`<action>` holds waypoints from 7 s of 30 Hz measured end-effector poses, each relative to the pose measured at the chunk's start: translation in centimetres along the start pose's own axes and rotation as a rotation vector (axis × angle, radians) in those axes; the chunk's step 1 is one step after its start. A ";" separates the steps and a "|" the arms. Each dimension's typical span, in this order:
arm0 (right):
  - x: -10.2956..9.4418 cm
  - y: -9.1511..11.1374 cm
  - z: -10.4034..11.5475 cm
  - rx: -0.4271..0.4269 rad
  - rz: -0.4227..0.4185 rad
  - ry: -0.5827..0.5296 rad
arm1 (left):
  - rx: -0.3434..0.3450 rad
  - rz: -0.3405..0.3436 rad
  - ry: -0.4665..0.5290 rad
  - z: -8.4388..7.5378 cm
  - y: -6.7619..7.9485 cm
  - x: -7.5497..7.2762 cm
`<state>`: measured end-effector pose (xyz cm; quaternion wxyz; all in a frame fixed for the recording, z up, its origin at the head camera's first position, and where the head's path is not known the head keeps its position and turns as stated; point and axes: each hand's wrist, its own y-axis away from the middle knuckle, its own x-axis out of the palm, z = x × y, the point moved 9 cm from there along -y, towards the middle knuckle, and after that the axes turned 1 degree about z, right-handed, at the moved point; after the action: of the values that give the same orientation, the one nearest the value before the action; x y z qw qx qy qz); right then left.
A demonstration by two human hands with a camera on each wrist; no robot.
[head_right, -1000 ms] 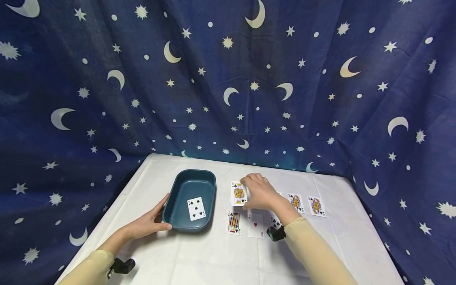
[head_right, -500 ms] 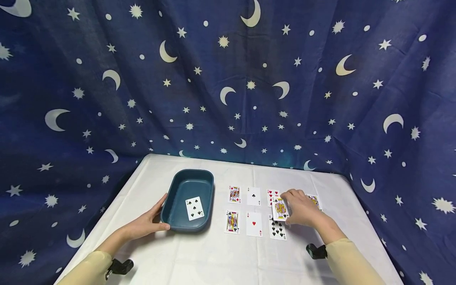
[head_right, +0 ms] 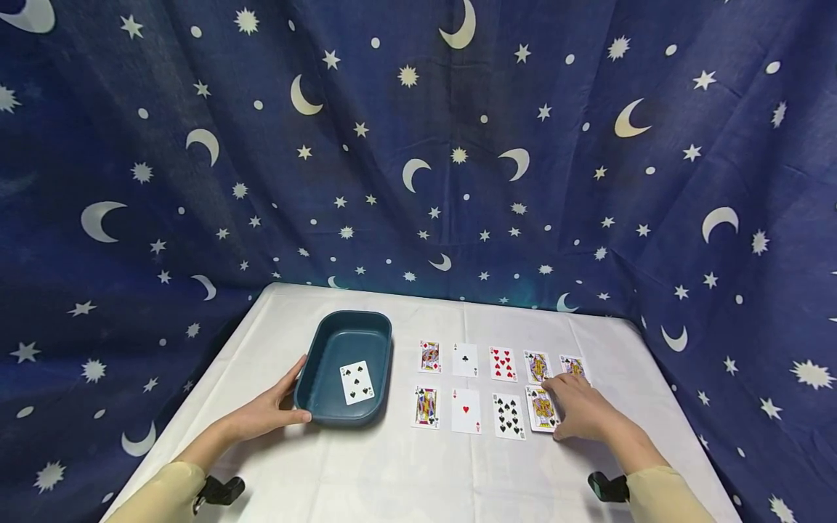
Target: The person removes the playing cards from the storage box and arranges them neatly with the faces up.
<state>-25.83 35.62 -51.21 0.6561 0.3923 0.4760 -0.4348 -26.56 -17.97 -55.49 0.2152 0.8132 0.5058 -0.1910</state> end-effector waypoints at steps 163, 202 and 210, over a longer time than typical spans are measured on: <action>6.9 -19.3 32.5 -0.403 0.196 0.352 | -0.004 0.001 0.003 0.4 -0.2 0.0; -3.4 -15.0 23.1 -0.361 -0.115 0.055 | 0.001 0.008 0.033 0.3 0.0 0.1; -4.2 -11.6 15.2 -0.260 -0.119 0.071 | 0.007 0.007 0.022 0.3 -0.2 0.0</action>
<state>-33.14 18.68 -44.68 0.6571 0.2903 0.5737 -0.3936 -26.78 -18.00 -55.80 0.2075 0.8178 0.5046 -0.1829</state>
